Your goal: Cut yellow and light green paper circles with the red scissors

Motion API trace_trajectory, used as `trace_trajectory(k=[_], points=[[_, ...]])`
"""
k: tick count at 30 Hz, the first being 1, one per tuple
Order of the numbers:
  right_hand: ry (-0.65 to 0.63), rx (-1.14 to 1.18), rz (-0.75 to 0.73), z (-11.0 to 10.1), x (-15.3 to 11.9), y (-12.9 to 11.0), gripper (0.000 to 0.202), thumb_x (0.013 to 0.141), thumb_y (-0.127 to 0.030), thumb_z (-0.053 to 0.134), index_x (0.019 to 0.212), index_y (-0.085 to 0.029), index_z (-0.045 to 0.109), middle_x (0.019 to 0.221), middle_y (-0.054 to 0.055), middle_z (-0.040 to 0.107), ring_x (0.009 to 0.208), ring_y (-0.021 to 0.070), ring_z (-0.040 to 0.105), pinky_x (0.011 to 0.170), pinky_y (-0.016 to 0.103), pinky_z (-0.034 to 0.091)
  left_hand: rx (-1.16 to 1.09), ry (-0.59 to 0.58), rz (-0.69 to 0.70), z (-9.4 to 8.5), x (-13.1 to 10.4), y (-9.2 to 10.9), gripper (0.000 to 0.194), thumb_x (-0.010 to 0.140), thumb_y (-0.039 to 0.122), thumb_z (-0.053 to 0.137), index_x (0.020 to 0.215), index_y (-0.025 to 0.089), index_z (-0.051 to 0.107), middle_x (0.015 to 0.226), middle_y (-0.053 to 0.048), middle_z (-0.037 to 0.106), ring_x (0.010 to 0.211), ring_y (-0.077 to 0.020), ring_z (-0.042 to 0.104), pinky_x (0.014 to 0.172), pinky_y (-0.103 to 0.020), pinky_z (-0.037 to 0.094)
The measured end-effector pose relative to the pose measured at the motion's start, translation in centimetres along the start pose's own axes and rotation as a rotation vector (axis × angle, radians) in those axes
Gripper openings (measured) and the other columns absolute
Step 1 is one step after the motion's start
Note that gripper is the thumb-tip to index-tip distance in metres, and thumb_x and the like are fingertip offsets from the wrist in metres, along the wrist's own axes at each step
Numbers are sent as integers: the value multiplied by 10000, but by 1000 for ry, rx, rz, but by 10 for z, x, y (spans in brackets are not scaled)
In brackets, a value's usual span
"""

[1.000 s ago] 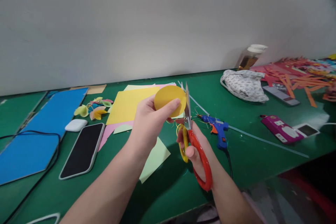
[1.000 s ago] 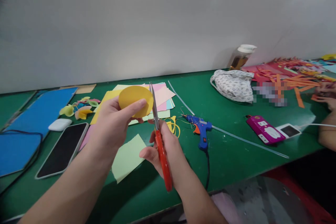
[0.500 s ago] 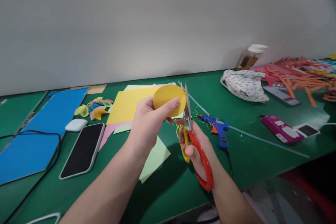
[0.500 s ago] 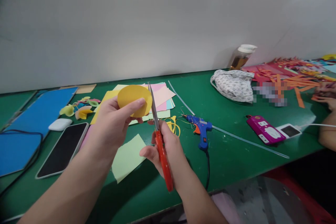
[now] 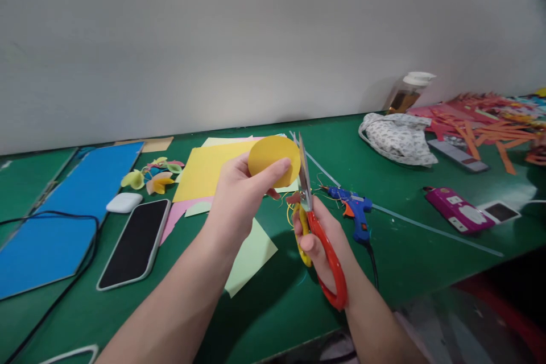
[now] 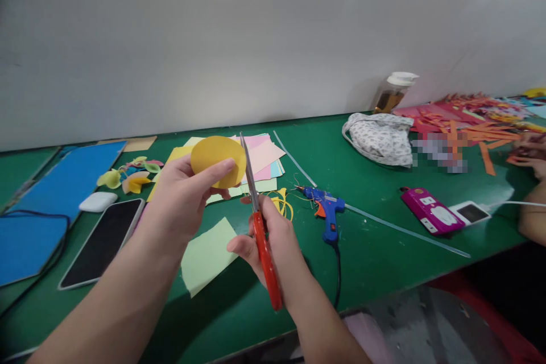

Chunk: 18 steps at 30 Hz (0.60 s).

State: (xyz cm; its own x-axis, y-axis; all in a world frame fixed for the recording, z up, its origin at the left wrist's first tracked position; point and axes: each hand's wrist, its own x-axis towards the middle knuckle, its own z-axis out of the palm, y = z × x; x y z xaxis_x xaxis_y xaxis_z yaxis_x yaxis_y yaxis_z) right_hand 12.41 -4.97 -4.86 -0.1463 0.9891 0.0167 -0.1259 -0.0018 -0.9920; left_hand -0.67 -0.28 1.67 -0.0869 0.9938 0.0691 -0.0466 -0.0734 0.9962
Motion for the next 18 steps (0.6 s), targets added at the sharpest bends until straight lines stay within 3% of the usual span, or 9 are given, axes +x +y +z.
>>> trace_trajectory(k=[4, 11, 18], points=[[-8, 1, -5, -1, 0, 0, 863, 544, -850, 665, 1126, -220, 574, 703, -50, 415, 590, 117, 332, 547, 262, 295, 19, 5, -2, 0, 0, 2, 258, 659, 374, 789, 758, 158, 688, 732, -27, 652, 664, -146, 586, 495, -206, 462], [-23, -37, 5, -4, 0, 2, 943, 490, -891, 639, 1167, -239, 574, 816, -4, 490, 686, 156, 443, 619, 285, 377, 11, 23, 9, 1, 0, 2, 229, 670, 350, 789, 750, 161, 688, 709, -15, 634, 643, -129, 565, 487, -194, 458], [-29, -58, -7, -2, 0, 0, 901, 550, -881, 621, 1166, -227, 555, 755, -31, 441, 607, 130, 393, 574, 279, 318, 45, 25, 27, 1, -1, 1, 228, 670, 358, 777, 731, 161, 681, 688, -12, 620, 627, -129, 549, 475, -196, 448]])
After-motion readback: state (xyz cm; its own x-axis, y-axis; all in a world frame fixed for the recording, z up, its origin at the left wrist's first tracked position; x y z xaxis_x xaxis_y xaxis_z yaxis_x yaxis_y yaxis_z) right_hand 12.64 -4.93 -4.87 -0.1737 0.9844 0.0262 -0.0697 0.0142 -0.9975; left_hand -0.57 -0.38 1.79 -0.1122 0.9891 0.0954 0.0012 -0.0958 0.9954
